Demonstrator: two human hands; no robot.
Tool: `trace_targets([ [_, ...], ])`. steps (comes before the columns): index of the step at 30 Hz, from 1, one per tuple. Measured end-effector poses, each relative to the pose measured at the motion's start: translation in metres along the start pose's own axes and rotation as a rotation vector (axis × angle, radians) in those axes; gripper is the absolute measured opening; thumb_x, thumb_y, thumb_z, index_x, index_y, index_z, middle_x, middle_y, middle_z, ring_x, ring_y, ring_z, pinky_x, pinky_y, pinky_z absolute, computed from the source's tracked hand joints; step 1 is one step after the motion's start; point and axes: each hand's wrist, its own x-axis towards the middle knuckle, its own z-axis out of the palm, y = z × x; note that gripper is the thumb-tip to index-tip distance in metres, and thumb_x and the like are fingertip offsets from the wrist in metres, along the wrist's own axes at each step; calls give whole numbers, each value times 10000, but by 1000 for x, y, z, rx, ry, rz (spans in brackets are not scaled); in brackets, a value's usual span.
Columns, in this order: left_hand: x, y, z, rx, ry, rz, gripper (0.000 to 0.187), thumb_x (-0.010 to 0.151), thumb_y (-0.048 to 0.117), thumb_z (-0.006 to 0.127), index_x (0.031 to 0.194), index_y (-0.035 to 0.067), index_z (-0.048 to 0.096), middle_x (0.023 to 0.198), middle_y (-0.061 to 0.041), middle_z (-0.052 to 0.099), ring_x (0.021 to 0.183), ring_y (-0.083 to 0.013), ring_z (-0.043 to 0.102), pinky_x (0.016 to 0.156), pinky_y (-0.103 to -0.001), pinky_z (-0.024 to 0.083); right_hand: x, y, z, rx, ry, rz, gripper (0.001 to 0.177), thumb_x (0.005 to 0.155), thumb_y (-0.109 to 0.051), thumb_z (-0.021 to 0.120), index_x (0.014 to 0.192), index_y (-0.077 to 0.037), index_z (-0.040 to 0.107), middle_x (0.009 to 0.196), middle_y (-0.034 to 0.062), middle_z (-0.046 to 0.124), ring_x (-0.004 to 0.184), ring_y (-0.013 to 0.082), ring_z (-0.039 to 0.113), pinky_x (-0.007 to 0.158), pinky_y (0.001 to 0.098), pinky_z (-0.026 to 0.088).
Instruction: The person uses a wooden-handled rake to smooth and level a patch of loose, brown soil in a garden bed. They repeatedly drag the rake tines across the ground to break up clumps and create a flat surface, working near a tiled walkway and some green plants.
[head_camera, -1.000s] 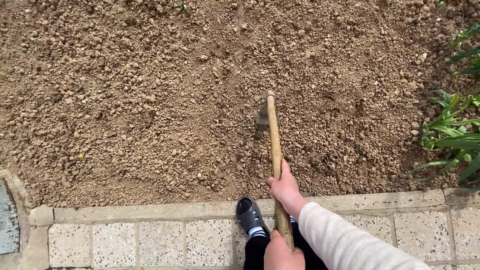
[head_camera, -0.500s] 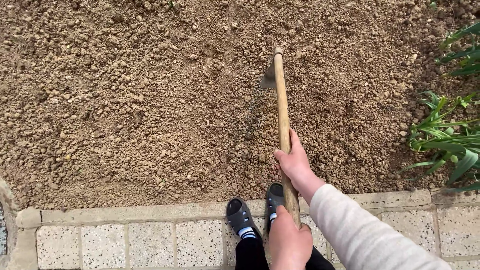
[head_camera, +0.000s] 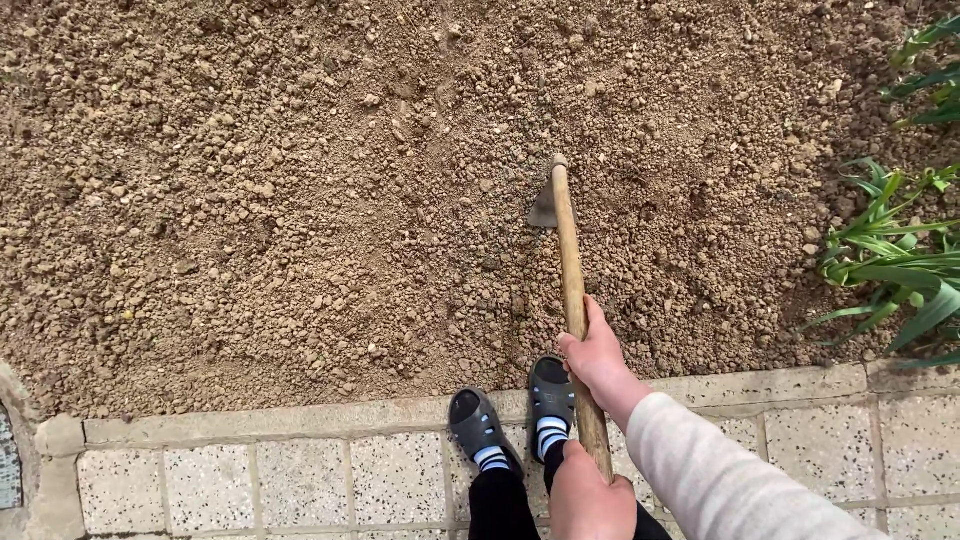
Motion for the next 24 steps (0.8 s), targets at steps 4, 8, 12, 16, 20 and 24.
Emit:
trace_targets([
  [4, 4, 5, 9, -3, 46, 69, 423, 879, 282, 679, 1240, 159, 495, 1131, -68, 722, 1097, -306, 694, 970, -424, 534, -4, -12, -14, 59, 20, -57, 788, 976, -9, 568, 1633, -297, 242, 1199, 158, 622, 663, 210, 526, 566, 356, 499],
  [8, -4, 19, 1, -8, 64, 114, 447, 878, 253, 656, 1281, 148, 494, 1142, -99, 725, 1092, -334, 689, 971, -427, 532, -5, -25, -25, 80, 40, -93, 809, 972, -17, 560, 1645, -289, 205, 1144, 162, 626, 642, 202, 506, 526, 349, 454],
  [12, -7, 24, -3, -11, 75, 147, 320, 883, 242, 636, 1161, 152, 507, 1029, -93, 733, 990, -348, 702, 884, -451, 546, -6, -30, -28, 58, 68, -122, 784, 964, -47, 581, 1623, -312, 251, 1101, 145, 632, 668, 212, 526, 552, 361, 468],
  [16, 0, 13, 8, -27, 86, 129, 473, 867, 242, 667, 1296, 144, 493, 1162, -99, 719, 1106, -338, 687, 973, -430, 537, -12, -26, -24, 62, 28, -56, 822, 977, -29, 594, 1642, -322, 210, 1112, 163, 619, 661, 206, 513, 553, 356, 485],
  [20, 18, -8, 29, -37, 39, 60, 391, 865, 237, 648, 1218, 149, 503, 1145, -75, 719, 1093, -319, 689, 964, -411, 534, 1, 5, -10, -74, 32, -52, 837, 920, -24, 638, 1621, -287, 264, 1127, 143, 676, 779, 244, 610, 685, 390, 518],
  [24, 27, -29, 43, -55, 31, 0, 308, 856, 262, 646, 1116, 168, 510, 1101, -69, 731, 1082, -318, 693, 946, -417, 540, 8, 28, 2, -84, -1, 18, 819, 947, -5, 615, 1610, -326, 257, 1094, 175, 664, 620, 243, 590, 542, 372, 533],
])
